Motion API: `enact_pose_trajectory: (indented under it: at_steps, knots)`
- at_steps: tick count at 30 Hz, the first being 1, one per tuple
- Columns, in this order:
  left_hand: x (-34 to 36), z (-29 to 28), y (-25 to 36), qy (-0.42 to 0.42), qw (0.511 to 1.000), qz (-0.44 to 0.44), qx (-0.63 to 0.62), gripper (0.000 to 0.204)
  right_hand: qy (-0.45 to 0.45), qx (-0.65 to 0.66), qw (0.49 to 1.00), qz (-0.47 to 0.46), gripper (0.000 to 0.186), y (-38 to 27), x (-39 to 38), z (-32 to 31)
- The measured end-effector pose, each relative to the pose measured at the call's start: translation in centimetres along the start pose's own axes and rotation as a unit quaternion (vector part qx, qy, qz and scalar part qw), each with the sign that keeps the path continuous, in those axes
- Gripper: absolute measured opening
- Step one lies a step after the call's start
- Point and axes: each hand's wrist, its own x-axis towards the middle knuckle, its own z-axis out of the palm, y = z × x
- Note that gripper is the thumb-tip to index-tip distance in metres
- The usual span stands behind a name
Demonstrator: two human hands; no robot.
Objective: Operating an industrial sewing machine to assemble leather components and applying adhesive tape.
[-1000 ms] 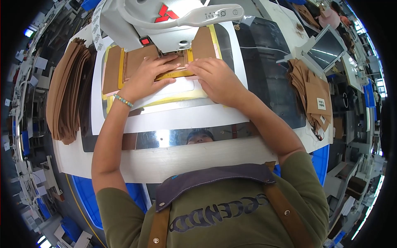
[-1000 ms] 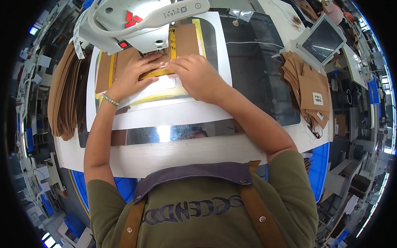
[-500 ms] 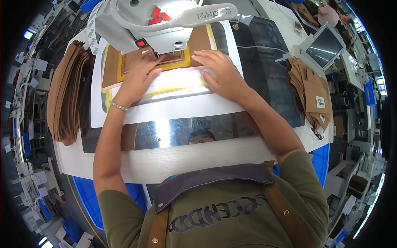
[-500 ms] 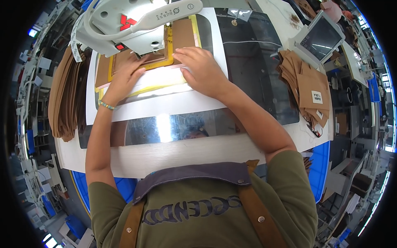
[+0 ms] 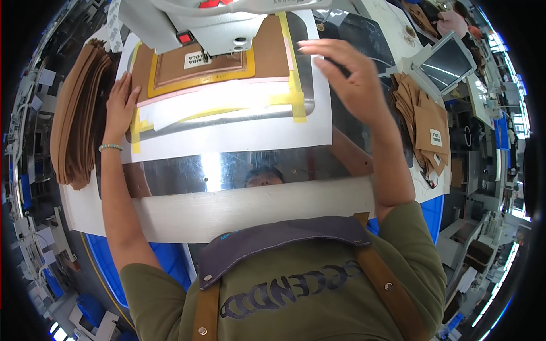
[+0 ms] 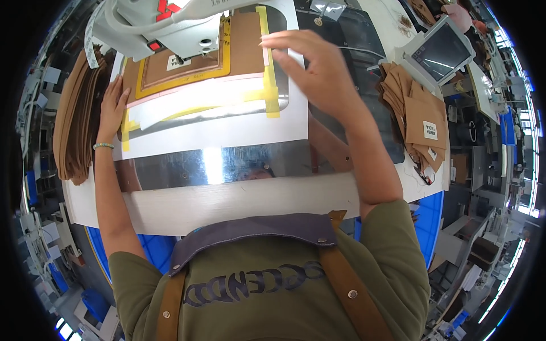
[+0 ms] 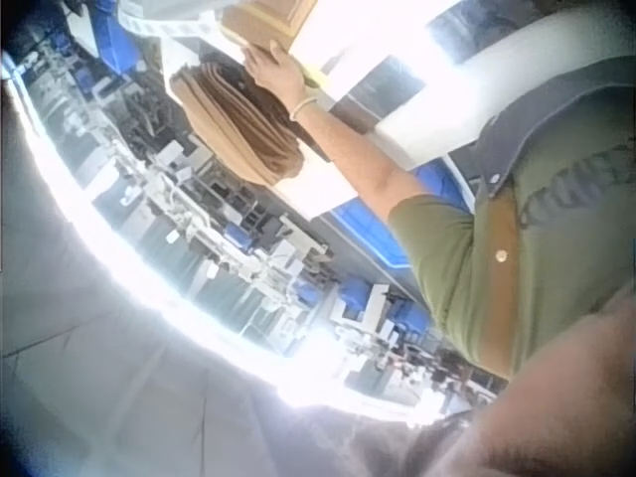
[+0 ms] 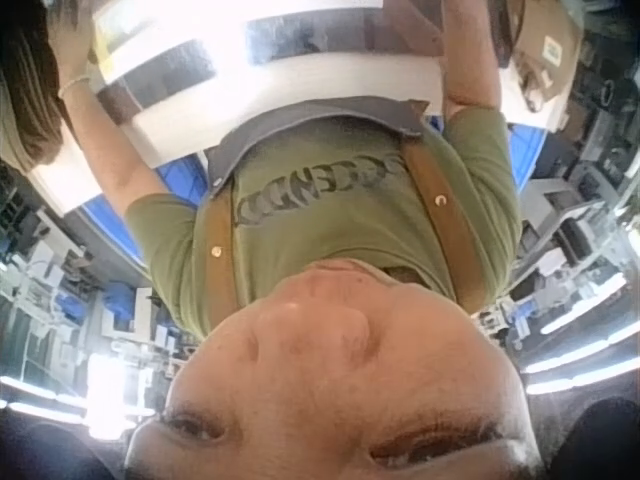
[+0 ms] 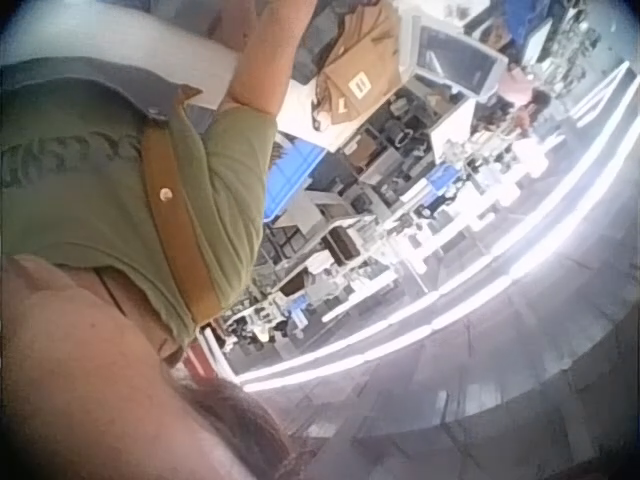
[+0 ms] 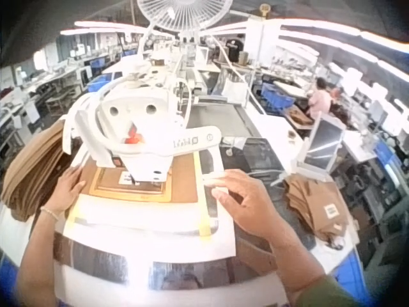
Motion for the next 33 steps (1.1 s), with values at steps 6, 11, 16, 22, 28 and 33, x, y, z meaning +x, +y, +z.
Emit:
enact_pose_trajectory:
  at_steps: [6, 11, 16, 22, 28, 33]
  knots:
    - [0.0, 0.4, -0.4, -0.036, 0.995, -0.002, 0.091, 0.058, -0.052, -0.104, 0.993, -0.01, 0.027, 0.3, -3.0, 0.0]
    - [0.3, 0.2, 0.8, -0.047, 0.991, 0.016, 0.127, 0.054, -0.117, -0.143, 0.982, -0.043, 0.037, -0.5, -3.3, 3.7]
    - [1.0, 0.1, 5.1, -0.018, 0.992, 0.115, 0.049, 0.045, -0.152, -0.199, 0.968, -0.031, 0.03, -1.3, -2.0, 6.0]
    - [2.2, 1.0, 10.7, -0.013, 0.987, 0.156, 0.047, 0.039, -0.19, -0.08, 0.968, 0.142, 0.032, 0.7, -3.3, 2.3]
    - [2.5, 2.7, 15.9, 0.032, 0.987, 0.153, 0.028, 0.032, -0.116, -0.124, 0.969, 0.178, 0.024, 2.2, -5.7, 0.2]
    - [2.7, 4.1, 18.7, 0.052, 0.989, 0.136, -0.039, 0.031, -0.091, -0.115, 0.965, 0.219, 0.018, 2.9, -6.5, -1.9]
